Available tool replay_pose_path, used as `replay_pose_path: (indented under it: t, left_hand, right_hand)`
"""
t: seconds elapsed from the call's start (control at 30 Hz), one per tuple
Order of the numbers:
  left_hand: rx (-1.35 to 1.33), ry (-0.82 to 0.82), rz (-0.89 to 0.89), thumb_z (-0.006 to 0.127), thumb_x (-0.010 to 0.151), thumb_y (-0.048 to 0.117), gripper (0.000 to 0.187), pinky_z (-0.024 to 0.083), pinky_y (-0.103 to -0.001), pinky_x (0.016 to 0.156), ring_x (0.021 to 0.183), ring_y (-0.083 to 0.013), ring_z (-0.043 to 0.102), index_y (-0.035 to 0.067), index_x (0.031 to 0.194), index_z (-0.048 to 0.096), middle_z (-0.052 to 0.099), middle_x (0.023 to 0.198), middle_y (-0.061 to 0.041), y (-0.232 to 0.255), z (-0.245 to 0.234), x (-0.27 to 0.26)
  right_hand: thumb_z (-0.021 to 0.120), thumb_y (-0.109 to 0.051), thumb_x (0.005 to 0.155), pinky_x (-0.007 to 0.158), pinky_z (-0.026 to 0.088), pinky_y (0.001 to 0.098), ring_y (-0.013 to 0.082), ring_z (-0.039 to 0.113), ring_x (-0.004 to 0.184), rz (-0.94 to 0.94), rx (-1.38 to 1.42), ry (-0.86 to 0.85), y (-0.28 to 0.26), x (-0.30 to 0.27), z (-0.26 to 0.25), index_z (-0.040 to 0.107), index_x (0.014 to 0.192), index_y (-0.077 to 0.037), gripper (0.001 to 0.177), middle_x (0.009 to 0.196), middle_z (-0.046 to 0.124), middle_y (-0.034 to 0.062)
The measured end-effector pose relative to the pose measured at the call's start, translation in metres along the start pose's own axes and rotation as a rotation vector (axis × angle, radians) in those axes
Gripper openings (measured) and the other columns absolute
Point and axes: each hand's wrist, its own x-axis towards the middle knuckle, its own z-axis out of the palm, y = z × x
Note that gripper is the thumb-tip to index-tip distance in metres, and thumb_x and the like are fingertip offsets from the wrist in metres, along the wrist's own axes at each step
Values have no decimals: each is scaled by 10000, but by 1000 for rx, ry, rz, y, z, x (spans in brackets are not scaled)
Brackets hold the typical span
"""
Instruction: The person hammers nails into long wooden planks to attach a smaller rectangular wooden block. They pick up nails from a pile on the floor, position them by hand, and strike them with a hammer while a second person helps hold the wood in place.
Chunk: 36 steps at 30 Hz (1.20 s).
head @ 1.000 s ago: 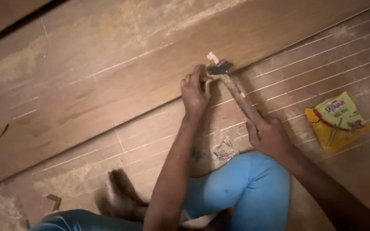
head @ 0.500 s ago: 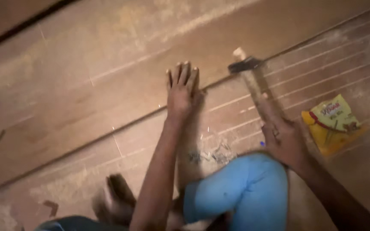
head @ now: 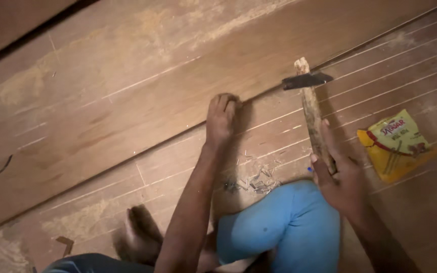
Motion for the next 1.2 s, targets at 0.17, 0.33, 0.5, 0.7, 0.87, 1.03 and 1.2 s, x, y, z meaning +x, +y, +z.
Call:
replay_pose_path:
  t: [0.17, 0.33, 0.5, 0.7, 0.87, 1.03, 1.2]
  left_hand:
    - [-235, -235, 120, 755, 812, 191, 354, 551, -436, 959, 1122, -330, 651, 72, 1137, 680, 673, 1214, -127, 39, -26, 6]
    - [-428, -372, -114, 702, 948, 211, 283, 598, -398, 988, 1112, -301, 707, 98, 1207, 699, 694, 1233, -131, 55, -25, -14]
    - [-49, -521, -138, 665, 911, 146, 224, 564, -450, 913, 1025, -366, 676, 31, 1102, 671, 696, 1163, -189, 59, 25, -54]
    - [258, -532, 72, 555, 897, 127, 354, 527, -434, 915, 1029, -363, 638, -42, 1199, 630, 669, 1169, -217, 64, 46, -66]
    - [-498, -327, -723, 432, 1108, 218, 305, 514, -438, 780, 918, -319, 691, 99, 1177, 705, 732, 999, -148, 53, 27, -24]
    - [-156, 126, -340, 737, 903, 75, 146, 537, -401, 806, 863, -292, 659, 154, 1023, 761, 745, 959, -59, 21, 20, 24]
    - [-144, 174, -279, 764, 866, 55, 123, 505, -403, 862, 863, -280, 651, 123, 969, 770, 736, 922, -38, 23, 21, 22]
  right_hand:
    - [591, -117, 971, 497, 512, 257, 83, 566, 550, 41, 82, 63, -5, -10, -3, 311, 1640, -145, 725, 759, 681, 75]
    - [581, -74, 998, 499, 505, 255, 77, 578, 619, -82, 129, 106, -8, -12, -9, 312, 1651, -112, 707, 1100, 608, 27]
    - [592, -78, 965, 483, 497, 261, 86, 551, 542, 105, 149, 113, -7, -13, -5, 284, 1664, -148, 767, 732, 630, 48]
    - [588, -105, 973, 460, 486, 262, 81, 543, 539, 79, 231, 95, -3, -14, -3, 282, 1665, -171, 759, 732, 628, 36]
    - [594, -138, 970, 446, 482, 283, 97, 540, 517, 256, 155, 53, -6, -8, 0, 283, 1663, -237, 766, 703, 637, 59]
    - [589, -156, 963, 451, 533, 281, 89, 583, 505, 122, 128, -31, -8, 5, 10, 266, 1641, -233, 755, 676, 670, 48]
    - [593, -160, 964, 513, 522, 254, 65, 568, 549, 64, 111, -53, -9, 13, 20, 292, 1631, -228, 735, 696, 669, 23]
